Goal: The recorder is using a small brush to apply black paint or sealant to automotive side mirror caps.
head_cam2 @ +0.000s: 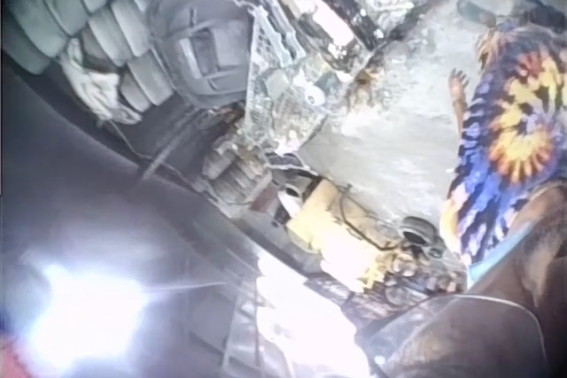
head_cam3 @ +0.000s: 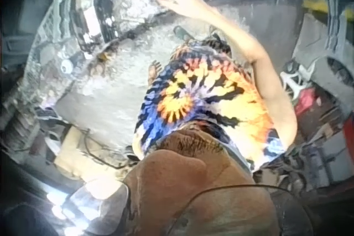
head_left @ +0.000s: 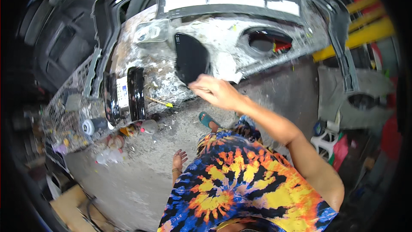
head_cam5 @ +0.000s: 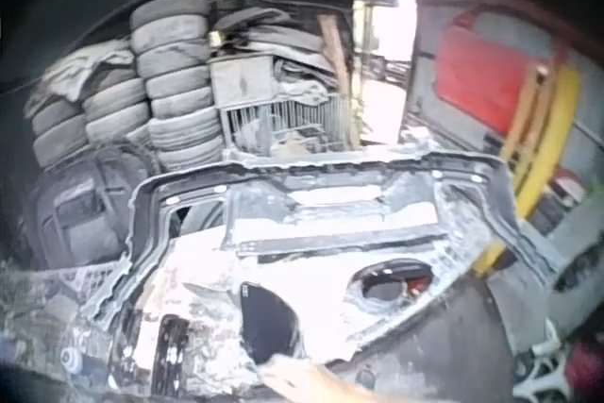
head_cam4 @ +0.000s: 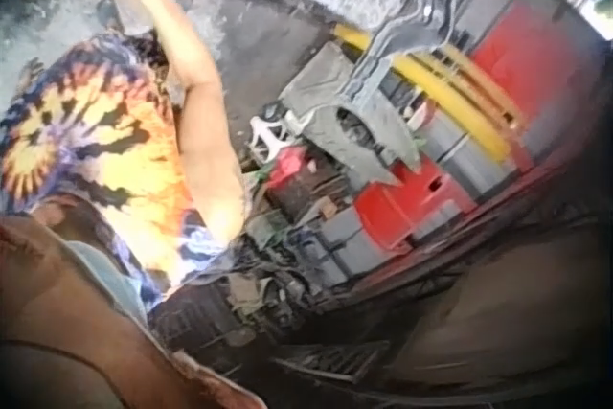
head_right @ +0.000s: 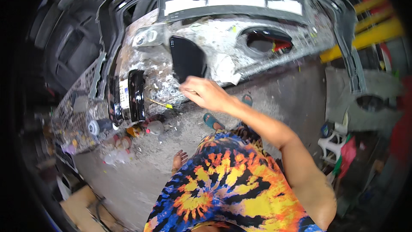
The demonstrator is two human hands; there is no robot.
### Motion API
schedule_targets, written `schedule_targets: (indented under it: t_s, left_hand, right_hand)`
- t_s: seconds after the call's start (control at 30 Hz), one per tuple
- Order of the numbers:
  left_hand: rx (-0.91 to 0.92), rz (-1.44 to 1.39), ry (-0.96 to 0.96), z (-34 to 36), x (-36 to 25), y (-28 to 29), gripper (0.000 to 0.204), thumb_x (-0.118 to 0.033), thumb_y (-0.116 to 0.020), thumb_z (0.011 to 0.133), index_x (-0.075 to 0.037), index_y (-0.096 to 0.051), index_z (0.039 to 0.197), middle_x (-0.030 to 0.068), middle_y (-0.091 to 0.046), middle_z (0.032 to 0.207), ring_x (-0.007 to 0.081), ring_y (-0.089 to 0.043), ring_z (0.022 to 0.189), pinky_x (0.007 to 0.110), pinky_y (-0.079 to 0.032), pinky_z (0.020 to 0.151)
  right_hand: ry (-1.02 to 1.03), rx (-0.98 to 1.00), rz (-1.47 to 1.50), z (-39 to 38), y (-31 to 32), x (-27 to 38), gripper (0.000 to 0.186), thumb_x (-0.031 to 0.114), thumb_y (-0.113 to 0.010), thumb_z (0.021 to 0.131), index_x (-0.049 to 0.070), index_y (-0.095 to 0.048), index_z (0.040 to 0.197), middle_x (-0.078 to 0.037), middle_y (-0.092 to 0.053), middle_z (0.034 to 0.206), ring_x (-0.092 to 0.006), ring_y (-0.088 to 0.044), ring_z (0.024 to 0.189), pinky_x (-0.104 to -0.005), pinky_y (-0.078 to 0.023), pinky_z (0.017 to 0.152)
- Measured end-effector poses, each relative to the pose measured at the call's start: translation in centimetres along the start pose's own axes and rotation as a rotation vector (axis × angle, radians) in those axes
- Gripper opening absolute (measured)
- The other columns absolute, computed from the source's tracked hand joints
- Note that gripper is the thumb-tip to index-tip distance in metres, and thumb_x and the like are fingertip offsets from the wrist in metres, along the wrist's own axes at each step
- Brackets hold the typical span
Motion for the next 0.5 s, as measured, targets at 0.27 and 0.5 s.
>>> schedule_targets:
  t_s: [0.27, 0.5]
  left_hand:
    - [0.138, 0.228, 0.108, -0.2, 2.8, -2.5, 0.047, -0.016, -0.047, 0.093, -0.001, -0.039, 0.137, 0.0181, -0.056, 0.120, 0.0257, -0.057, 0.105, 0.039, -0.052, 0.083]
    - [0.076, 0.340, 0.151, -4.1, 2.1, -2.5, 0.047, -0.019, -0.050, 0.093, -0.001, -0.042, 0.135, 0.0160, -0.059, 0.115, 0.0241, -0.059, 0.100, 0.038, -0.052, 0.079]
  right_hand:
    - [0.954, -0.111, 0.141, 10.8, 8.9, 22.7, 0.023, 0.025, -0.057, 0.086, 0.005, -0.064, 0.094, -0.013, -0.065, 0.090, -0.0293, -0.061, 0.083, -0.0384, -0.050, 0.074]
    - [0.916, -0.065, 0.241, 8.2, 12.7, 24.0, 0.018, 0.018, -0.060, 0.085, 0.005, -0.066, 0.097, -0.012, -0.067, 0.091, -0.0210, -0.062, 0.077, -0.0310, -0.051, 0.068]
Point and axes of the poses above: each hand's wrist, its own z-axis towards the middle knuckle, its own y-axis out of the back of the hand, x = y × z, the point moved 10 cm from there along z, towards the middle knuckle
